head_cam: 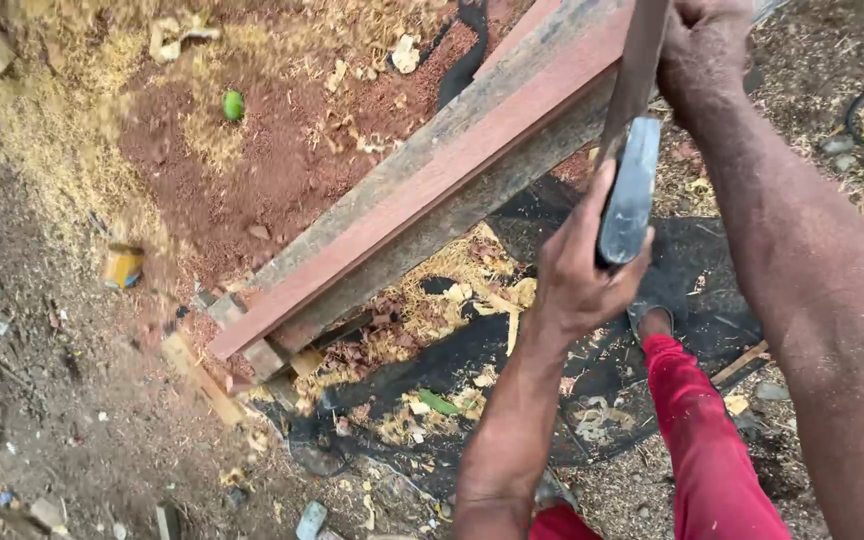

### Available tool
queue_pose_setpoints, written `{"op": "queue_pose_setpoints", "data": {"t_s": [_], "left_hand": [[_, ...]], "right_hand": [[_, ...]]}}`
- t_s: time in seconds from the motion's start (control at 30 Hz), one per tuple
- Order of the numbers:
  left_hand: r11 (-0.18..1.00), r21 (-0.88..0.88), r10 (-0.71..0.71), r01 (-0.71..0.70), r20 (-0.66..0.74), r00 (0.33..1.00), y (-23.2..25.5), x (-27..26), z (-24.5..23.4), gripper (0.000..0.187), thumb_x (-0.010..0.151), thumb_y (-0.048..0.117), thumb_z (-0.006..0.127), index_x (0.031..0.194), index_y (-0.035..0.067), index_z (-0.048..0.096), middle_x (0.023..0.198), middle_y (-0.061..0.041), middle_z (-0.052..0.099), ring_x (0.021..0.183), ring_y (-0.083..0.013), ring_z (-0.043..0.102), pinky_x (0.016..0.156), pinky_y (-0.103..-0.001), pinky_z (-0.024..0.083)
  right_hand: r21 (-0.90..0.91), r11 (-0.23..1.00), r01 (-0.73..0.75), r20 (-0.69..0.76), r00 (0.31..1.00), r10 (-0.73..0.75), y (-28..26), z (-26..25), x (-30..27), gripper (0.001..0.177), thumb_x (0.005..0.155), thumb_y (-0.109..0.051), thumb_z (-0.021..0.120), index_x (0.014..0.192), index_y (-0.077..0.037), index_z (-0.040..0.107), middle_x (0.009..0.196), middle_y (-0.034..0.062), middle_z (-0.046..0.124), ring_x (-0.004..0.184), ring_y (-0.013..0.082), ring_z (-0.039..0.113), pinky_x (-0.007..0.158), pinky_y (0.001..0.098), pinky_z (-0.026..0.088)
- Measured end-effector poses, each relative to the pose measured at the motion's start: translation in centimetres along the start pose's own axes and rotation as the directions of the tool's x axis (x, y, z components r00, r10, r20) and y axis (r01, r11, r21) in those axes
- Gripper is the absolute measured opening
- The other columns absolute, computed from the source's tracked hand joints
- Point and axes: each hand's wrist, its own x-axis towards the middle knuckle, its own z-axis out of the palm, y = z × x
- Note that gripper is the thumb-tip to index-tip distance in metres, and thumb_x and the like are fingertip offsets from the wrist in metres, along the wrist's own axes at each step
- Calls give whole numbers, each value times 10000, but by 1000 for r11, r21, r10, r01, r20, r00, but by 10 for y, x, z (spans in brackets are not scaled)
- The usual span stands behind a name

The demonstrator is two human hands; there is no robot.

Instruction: Using a hand saw to cut through a thick wooden beam on an outdoor workbench.

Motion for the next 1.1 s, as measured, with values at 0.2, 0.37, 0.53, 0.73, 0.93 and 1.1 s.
{"op": "queue_pose_setpoints", "data": {"t_s": [0.2, 0.37, 0.53, 0.73, 0.93, 1.1], "left_hand": [[980, -78, -174, 183, 102, 979, 11, 4, -3, 843, 954, 206, 774, 1621, -4, 304, 1138, -128, 739, 1027, -239, 769, 893, -365, 642], [982, -1, -187, 187, -34, 982, 13, -19, 1, 721, 933, 72, 731, 1581, -7, 424, 1246, -172, 744, 983, -225, 798, 864, -345, 673], [979, 157, -140, 132, 43, 989, 35, -141, -48, 801, 831, 11, 757, 1538, -89, 396, 1217, -241, 723, 953, -293, 783, 810, -364, 655], [933, 248, -293, 261, 100, 951, 50, -274, -86, 762, 875, 4, 762, 1527, -143, 398, 1055, -201, 779, 807, -231, 818, 719, -318, 686], [971, 186, -161, 154, 23, 987, 5, -92, -24, 742, 873, 31, 752, 1543, -68, 448, 1177, -196, 754, 905, -234, 794, 782, -323, 663], [989, 90, -111, 115, -41, 993, -2, -1, 6, 770, 872, 38, 755, 1568, -25, 432, 1321, -185, 715, 1006, -257, 794, 831, -300, 669]], "right_hand": [[-100, 995, -7, 19, 1000, 9, 0, 2, -3, 215, 1137, -218, 675, 1030, -67, 785, 904, 52, 762, 788, 101, 680, 724, 319, 557], [13, 998, 56, 59, 997, -56, 17, 4, -6, 163, 1135, -166, 630, 1102, -68, 757, 1001, 87, 778, 900, 157, 733, 797, 339, 594], [-843, 368, 392, 299, 910, -286, 59, 3, -7, 153, 1072, -87, 603, 1164, -128, 718, 958, 111, 729, 837, 248, 697, 625, 393, 565], [-864, 348, 363, 329, 931, -157, 76, 8, 7, 162, 1089, -100, 637, 1203, -164, 732, 990, 136, 733, 847, 261, 712, 660, 438, 583], [-844, 332, 421, 329, 895, -300, 67, 6, 11, 179, 1058, -82, 635, 1204, -129, 727, 973, 120, 726, 825, 242, 704, 600, 396, 568], [-357, 916, 181, 153, 979, -133, 64, 1, 7, 114, 1231, -100, 611, 1156, -94, 698, 1052, 130, 729, 978, 245, 710, 816, 447, 563]]}}
